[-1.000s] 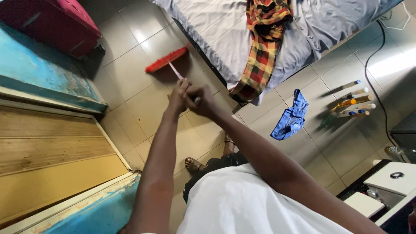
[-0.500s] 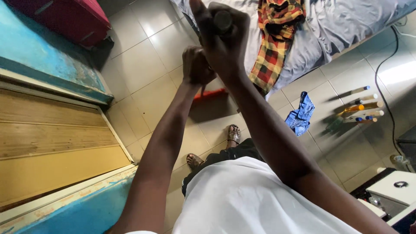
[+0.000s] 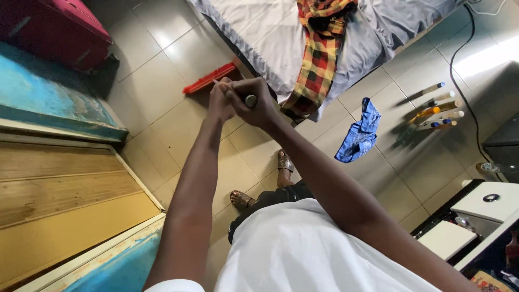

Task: The person assembles a broom by holding and twisting the broom handle by hand.

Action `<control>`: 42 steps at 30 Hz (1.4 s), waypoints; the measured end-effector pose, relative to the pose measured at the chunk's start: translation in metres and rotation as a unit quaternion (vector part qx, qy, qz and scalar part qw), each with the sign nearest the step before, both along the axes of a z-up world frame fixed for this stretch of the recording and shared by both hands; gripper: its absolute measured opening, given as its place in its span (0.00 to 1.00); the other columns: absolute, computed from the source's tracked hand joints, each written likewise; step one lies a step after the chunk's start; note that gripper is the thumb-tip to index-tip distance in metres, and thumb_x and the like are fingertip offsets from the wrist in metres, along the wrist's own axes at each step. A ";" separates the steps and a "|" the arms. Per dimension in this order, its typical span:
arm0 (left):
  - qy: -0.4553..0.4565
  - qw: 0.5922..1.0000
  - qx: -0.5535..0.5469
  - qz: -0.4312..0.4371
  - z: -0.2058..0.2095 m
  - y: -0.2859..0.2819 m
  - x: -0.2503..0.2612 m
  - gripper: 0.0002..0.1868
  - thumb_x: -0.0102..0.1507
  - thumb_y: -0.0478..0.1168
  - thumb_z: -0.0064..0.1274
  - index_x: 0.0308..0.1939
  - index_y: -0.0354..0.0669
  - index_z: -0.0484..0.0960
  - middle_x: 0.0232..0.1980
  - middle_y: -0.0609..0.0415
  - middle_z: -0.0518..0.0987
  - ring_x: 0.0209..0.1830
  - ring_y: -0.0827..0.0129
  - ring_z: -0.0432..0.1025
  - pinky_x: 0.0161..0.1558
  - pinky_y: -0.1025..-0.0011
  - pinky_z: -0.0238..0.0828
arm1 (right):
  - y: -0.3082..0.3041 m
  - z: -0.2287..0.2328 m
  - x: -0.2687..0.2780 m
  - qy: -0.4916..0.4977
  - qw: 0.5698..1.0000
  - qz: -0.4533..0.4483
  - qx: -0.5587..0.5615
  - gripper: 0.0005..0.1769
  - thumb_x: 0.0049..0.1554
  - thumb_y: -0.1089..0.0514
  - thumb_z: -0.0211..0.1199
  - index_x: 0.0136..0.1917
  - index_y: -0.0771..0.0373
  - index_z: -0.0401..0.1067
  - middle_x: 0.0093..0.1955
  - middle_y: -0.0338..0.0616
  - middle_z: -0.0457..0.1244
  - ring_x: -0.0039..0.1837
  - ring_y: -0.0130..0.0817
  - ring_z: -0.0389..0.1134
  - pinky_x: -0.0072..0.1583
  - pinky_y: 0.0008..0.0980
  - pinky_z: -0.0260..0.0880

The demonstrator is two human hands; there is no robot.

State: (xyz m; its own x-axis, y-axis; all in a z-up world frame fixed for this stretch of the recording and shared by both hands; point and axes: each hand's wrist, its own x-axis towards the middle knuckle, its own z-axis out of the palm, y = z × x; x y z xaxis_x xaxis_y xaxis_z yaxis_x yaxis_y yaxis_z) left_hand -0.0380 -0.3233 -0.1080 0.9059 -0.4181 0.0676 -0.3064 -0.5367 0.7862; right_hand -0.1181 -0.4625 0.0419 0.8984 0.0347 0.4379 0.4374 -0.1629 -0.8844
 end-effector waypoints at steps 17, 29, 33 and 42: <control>-0.238 0.971 -0.022 -0.009 0.119 -0.023 -0.018 0.11 0.51 0.45 0.58 0.19 0.47 0.75 0.21 0.46 0.75 0.23 0.45 0.73 0.27 0.51 0.69 | 0.026 0.125 0.018 -0.048 0.975 -0.145 0.159 0.16 0.62 0.61 0.64 0.36 0.63 0.61 0.28 0.30 0.56 0.30 0.17 0.58 0.34 0.22 0.56; -0.088 0.995 0.040 0.011 0.017 0.073 -0.002 0.14 0.54 0.47 0.62 0.33 0.43 0.78 0.36 0.44 0.77 0.38 0.48 0.74 0.39 0.54 0.70 | 0.062 0.009 0.010 0.015 0.992 0.043 -0.122 0.17 0.59 0.64 0.68 0.30 0.67 0.70 0.25 0.40 0.56 0.29 0.24 0.53 0.34 0.30 0.50; -0.025 0.999 -0.027 -0.017 -0.007 0.089 -0.019 0.20 0.52 0.47 0.65 0.41 0.40 0.79 0.43 0.41 0.77 0.44 0.48 0.73 0.45 0.55 0.71 | 0.079 -0.012 -0.003 0.062 0.993 0.057 -0.081 0.18 0.62 0.57 0.65 0.30 0.63 0.73 0.24 0.36 0.61 0.26 0.20 0.57 0.30 0.26 0.54; -0.173 0.982 -0.013 0.077 0.080 0.035 -0.042 0.15 0.57 0.46 0.61 0.30 0.37 0.76 0.33 0.42 0.77 0.36 0.48 0.75 0.38 0.54 0.71 | 0.073 0.099 0.024 0.023 1.000 -0.005 0.020 0.25 0.68 0.59 0.65 0.29 0.65 0.68 0.24 0.32 0.55 0.29 0.18 0.54 0.32 0.26 0.48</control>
